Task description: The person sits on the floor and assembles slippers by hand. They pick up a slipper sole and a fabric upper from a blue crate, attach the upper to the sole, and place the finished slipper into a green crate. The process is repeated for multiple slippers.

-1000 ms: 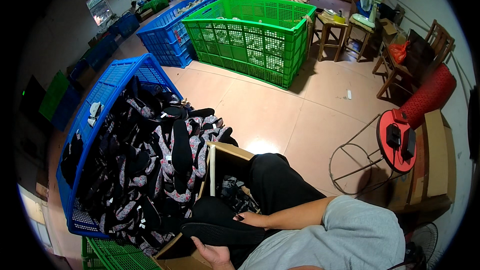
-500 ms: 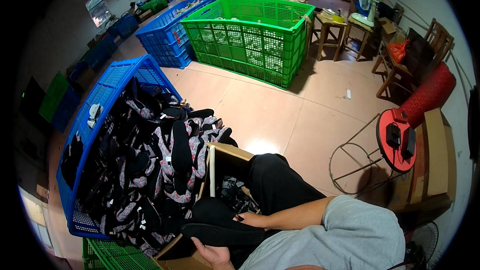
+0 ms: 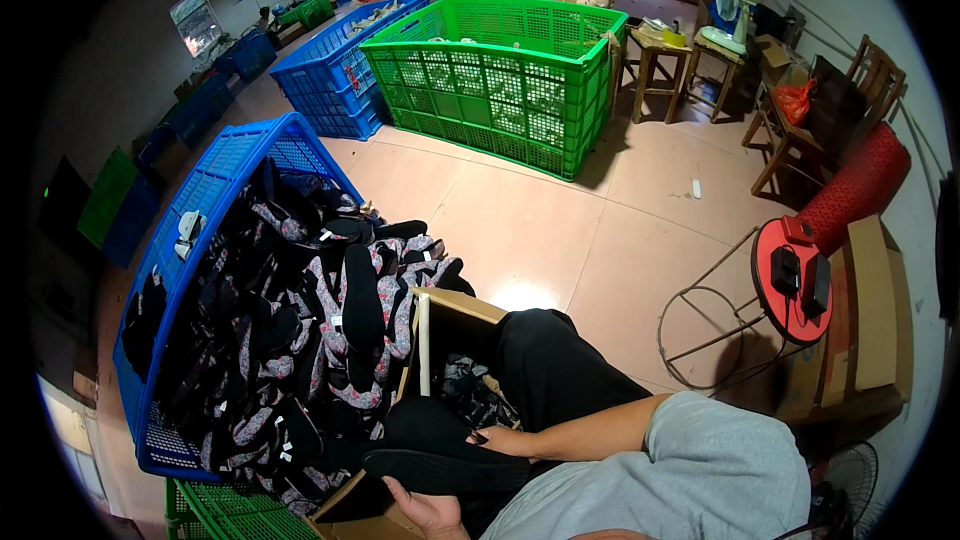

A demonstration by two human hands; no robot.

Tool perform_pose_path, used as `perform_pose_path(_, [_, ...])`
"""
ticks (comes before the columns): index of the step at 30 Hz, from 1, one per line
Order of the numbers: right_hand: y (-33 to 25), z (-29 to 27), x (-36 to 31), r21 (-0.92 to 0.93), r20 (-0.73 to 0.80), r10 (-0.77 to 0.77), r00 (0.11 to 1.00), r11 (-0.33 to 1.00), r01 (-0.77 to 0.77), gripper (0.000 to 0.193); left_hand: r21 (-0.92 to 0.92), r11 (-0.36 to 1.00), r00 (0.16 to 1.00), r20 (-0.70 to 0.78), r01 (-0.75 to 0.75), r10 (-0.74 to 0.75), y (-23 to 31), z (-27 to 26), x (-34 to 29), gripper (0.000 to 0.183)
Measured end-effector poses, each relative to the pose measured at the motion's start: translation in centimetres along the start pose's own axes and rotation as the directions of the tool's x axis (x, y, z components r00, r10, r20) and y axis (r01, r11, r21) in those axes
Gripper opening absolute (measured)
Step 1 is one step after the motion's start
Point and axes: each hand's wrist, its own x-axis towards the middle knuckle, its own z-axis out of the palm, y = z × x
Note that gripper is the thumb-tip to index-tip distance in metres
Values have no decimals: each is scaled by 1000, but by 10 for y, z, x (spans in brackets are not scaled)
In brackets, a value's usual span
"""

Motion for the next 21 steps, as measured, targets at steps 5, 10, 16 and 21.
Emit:
perform_pose_path(5, [8,-1,5,-40,-19,-28,999,999,27,40,17,1000,1000,-4,-6,6,0,4,-2,67])
perform_pose_path(10, [5,0,3,-6,-21,13,1000,1000,-13,39,13,1000,1000,14,4,-4,0,2,-1,68])
perform_pose_path(16, [0,1,0,-12,-30,22,999,1000,-23,40,27,1000,1000,18,-3,3,0,3,-1,68])
perform_pose_path(21, [1,1,1,-3,-20,22,1000,1000,-22,38,20,1000,1000,17,-4,4,0,4,-3,67])
